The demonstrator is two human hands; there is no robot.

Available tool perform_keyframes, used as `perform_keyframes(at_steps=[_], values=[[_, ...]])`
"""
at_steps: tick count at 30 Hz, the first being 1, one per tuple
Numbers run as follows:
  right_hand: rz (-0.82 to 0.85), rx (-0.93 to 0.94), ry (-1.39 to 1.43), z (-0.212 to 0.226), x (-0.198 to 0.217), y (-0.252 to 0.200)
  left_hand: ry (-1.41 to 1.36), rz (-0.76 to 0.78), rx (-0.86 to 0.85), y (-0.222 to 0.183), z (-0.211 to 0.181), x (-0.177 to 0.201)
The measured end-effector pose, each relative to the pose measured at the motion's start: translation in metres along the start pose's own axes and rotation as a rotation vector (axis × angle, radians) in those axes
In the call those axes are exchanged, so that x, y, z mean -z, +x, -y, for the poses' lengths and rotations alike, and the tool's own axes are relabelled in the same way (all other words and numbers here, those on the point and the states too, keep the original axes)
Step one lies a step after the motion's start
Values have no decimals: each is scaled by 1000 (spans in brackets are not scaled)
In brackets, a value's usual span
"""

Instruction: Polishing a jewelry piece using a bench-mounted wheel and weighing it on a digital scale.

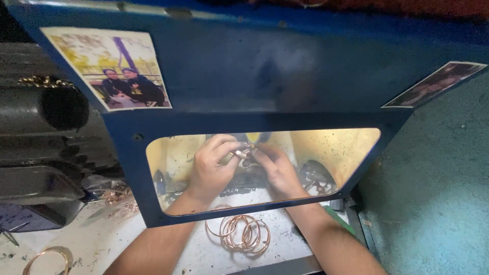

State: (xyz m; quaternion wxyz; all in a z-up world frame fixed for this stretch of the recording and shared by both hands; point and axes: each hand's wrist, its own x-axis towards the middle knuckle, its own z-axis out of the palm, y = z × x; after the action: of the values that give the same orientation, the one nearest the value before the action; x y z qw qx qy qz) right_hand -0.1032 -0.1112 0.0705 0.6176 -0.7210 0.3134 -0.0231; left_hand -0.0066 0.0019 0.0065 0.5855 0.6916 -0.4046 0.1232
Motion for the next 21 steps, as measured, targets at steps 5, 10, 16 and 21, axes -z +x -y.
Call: perform_keyframes(at_steps=[5, 10, 16, 21], values=[[-74, -67, 520, -26, -9, 16, 34, -32, -23, 1, -3, -5], [-17, 7, 591, -36, -9, 23, 51, -39, -6, 2, -3, -5], [29, 61, 620, -50, -9, 31, 54, -40, -30, 3, 2, -4], [64, 200, 582, -42, -13, 21, -40, -98, -144, 5, 4, -1]])
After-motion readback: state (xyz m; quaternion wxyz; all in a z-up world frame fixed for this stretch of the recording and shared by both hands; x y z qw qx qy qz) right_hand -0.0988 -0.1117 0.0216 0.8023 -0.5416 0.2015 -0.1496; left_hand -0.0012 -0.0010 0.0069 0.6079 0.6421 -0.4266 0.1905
